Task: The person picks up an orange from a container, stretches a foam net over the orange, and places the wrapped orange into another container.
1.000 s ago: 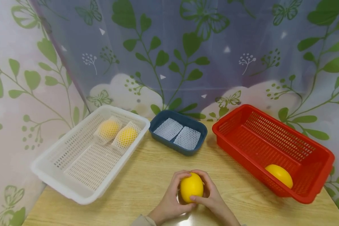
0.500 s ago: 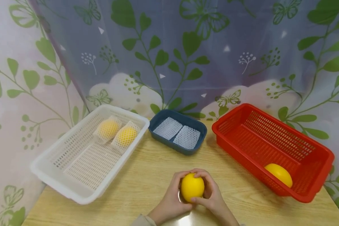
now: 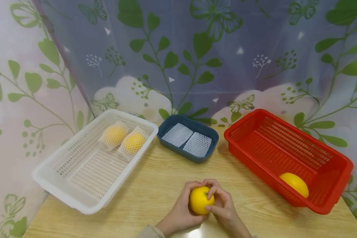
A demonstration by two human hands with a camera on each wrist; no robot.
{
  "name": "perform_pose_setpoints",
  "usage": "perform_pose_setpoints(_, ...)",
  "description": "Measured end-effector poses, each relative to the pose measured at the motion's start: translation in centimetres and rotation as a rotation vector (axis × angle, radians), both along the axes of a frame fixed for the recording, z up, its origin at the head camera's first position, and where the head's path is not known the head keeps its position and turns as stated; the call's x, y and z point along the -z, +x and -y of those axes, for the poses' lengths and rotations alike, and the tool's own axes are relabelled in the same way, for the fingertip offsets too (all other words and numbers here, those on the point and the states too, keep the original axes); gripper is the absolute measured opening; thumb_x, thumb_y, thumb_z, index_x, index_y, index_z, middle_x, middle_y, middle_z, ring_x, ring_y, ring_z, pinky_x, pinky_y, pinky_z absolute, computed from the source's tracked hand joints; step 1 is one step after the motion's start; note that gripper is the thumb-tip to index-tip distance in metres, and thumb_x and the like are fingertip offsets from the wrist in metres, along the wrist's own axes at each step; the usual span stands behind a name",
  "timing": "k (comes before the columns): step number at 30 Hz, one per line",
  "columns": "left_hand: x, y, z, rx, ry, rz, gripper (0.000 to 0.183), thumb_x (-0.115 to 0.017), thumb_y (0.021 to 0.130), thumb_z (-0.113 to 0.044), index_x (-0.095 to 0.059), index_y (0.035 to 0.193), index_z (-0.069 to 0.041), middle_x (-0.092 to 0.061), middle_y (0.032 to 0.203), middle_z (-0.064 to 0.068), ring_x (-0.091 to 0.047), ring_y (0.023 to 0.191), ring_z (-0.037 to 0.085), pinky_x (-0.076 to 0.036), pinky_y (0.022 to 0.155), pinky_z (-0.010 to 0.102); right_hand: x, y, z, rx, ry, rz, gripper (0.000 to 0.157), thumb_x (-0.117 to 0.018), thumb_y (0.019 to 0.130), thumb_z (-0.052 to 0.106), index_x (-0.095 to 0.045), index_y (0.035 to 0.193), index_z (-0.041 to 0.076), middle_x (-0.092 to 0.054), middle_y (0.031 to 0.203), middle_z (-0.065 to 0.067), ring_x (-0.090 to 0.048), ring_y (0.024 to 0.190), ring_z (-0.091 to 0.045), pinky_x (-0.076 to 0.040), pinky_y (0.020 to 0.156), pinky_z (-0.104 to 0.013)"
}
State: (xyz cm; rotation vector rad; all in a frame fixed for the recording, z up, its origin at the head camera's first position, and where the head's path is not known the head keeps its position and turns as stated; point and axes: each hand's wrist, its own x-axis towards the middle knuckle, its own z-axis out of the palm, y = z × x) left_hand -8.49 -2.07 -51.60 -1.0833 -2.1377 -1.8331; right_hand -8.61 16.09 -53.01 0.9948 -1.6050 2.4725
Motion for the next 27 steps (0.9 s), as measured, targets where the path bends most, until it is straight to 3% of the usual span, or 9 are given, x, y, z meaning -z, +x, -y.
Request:
perform_pose_setpoints(3,-1.1,0.3,0.2,0.027,0.015,0.030,0.081,-0.082,0.065,0.011,-0.038,0.133,0.000,-0.046,0.133,0.019,-0.051,0.122,0.025,-0.044,0.103,0.038,0.1,0.0,0.0,-0.007,-0.006,0.009,0.024,-0.057,0.077,-0.014,-0.052,0.097,-0.002,-0.045,0.129,-0.025,-0.042,0.125,-0.033,-0.036,0.109,-0.034)
perform_pose_setpoints(5,-1.2,0.3,0.2,0.024,0.008,0.035,0.080,-0.082,0.067,0.009,-0.039,0.133,-0.001,-0.047,0.132,0.018,-0.052,0.122,0.024,-0.045,0.102,0.038,0.0,0.0,0.0,-0.009,-0.016,0.014,0.025,-0.055,0.078,-0.014,-0.052,0.100,-0.003,-0.046,0.129,-0.024,-0.043,0.125,-0.032,-0.037,0.109,-0.034)
perform_pose_setpoints(10,0.8,-0.3,0.0,0.001,-0.034,0.042,0.083,-0.087,0.068,-0.001,-0.038,0.136,-0.006,-0.048,0.135,0.012,-0.053,0.122,0.023,-0.045,0.102,0.038,-0.4,0.0,0.1,0.004,-0.053,-0.007,0.028,-0.044,0.082,-0.018,-0.052,0.107,-0.008,-0.048,0.129,-0.023,-0.047,0.123,-0.031,-0.040,0.107,-0.035)
perform_pose_setpoints(14,1.9,-0.6,0.1,0.003,-0.054,0.095,0.086,-0.088,0.071,-0.010,-0.037,0.139,-0.013,-0.048,0.138,0.007,-0.053,0.122,0.021,-0.045,0.102,0.038,-0.8,0.0,0.2,0.087,-0.032,0.064,0.020,-0.040,0.089,-0.015,-0.049,0.107,-0.013,-0.054,0.124,-0.019,-0.051,0.118,-0.027,-0.042,0.103,-0.033)
perform_pose_setpoints(19,1.8,-0.5,0.1,0.012,-0.064,0.157,0.086,-0.087,0.072,-0.011,-0.036,0.141,-0.019,-0.048,0.139,0.002,-0.053,0.122,0.020,-0.045,0.102,0.039,-1.8,-0.4,-0.1,0.232,0.099,0.174,0.012,-0.046,0.097,-0.006,-0.049,0.105,-0.014,-0.057,0.115,-0.016,-0.054,0.111,-0.025,-0.045,0.097,-0.030)
perform_pose_setpoints(22,1.6,-0.4,0.1,0.004,-0.071,0.170,0.087,-0.087,0.070,-0.009,-0.037,0.141,-0.020,-0.047,0.138,0.001,-0.053,0.122,0.020,-0.044,0.103,0.039,-2.8,-1.2,-0.4,0.312,0.234,0.105,0.008,-0.049,0.098,-0.005,-0.053,0.104,-0.009,-0.058,0.111,-0.019,-0.055,0.110,-0.023,-0.045,0.098,-0.028)
perform_pose_setpoints(27,1.7,-0.4,0.1,-0.006,-0.070,0.134,0.087,-0.088,0.067,-0.007,-0.040,0.139,-0.015,-0.049,0.136,0.002,-0.053,0.120,0.019,-0.045,0.102,0.038,-4.8,-3.0,-0.7,0.402,0.390,-0.111,0.013,-0.053,0.093,-0.014,-0.058,0.101,-0.005,-0.060,0.105,-0.023,-0.057,0.104,-0.019,-0.046,0.095,-0.024)
